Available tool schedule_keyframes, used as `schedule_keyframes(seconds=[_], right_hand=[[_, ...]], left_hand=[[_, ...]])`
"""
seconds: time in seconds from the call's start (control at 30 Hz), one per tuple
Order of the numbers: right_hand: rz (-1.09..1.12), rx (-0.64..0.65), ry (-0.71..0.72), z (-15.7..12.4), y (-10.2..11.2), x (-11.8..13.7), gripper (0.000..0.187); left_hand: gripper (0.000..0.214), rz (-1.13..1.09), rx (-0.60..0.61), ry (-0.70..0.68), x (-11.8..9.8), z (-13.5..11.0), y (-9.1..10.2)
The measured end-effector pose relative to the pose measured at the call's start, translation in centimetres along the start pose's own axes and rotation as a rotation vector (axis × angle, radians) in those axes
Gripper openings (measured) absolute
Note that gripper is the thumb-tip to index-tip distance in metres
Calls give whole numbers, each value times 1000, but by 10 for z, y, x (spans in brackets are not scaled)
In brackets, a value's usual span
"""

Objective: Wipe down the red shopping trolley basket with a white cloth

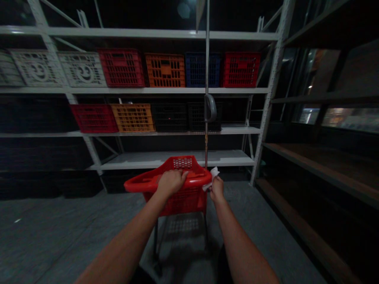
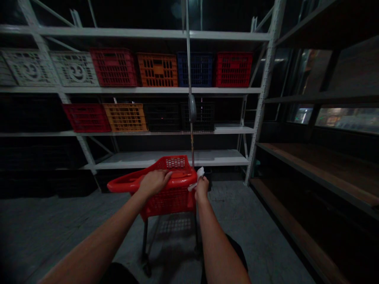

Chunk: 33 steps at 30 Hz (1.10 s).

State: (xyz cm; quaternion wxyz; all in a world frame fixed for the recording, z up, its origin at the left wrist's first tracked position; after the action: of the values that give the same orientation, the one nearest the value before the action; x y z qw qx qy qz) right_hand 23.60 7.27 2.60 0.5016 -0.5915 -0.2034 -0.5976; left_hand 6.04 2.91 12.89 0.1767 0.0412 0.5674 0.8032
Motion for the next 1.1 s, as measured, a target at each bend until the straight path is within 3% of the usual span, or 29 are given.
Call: schedule_keyframes(seconds=[0.1,0.2,0.33,0.43,0.5,0.63,0.73,0.87,1.1], right_hand=[[-16,-129,-2,-32,-5,0,26],[-54,-206,85,-70,-29,-1,25],[-70,-147,106,-112,-77,-10,22],[-46,-128,70,-123,-95,-15,26],[-66,-165,50,-121,-89,-13,29],[-103,-243,65,-104,-55,-2,37],[-82,-221,115,-95,-34,4,37],[-39,-211,73,-87,-18,10,28],[-37,109,-37,-76,-7,27,32]], left_hand=[[67,-8,-13,-12,3,1,-1],[66,-28,1,0,4,2,-3],[64,-67,17,-21,2,2,-3],[63,-82,20,-39,4,1,-2],[61,-85,23,-49,7,-1,0],[60,-98,43,-63,15,-4,4],[61,-106,66,-58,19,-7,6],[60,-124,72,-85,29,-12,10],[55,-175,120,-170,52,-17,20]])
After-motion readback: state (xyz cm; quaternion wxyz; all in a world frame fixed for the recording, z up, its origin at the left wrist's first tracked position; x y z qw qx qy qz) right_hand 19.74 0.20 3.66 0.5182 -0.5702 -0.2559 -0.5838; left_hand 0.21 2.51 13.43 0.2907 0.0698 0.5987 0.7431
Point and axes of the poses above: each hand's wrist, its own z-axis towards the middle knuckle, its own y-axis out of the back of the hand, x = y × z, the point moved 1 cm from there along z, towards the middle knuckle, and after that the axes turned 13 degrees about -z, right-handed, at the moved point
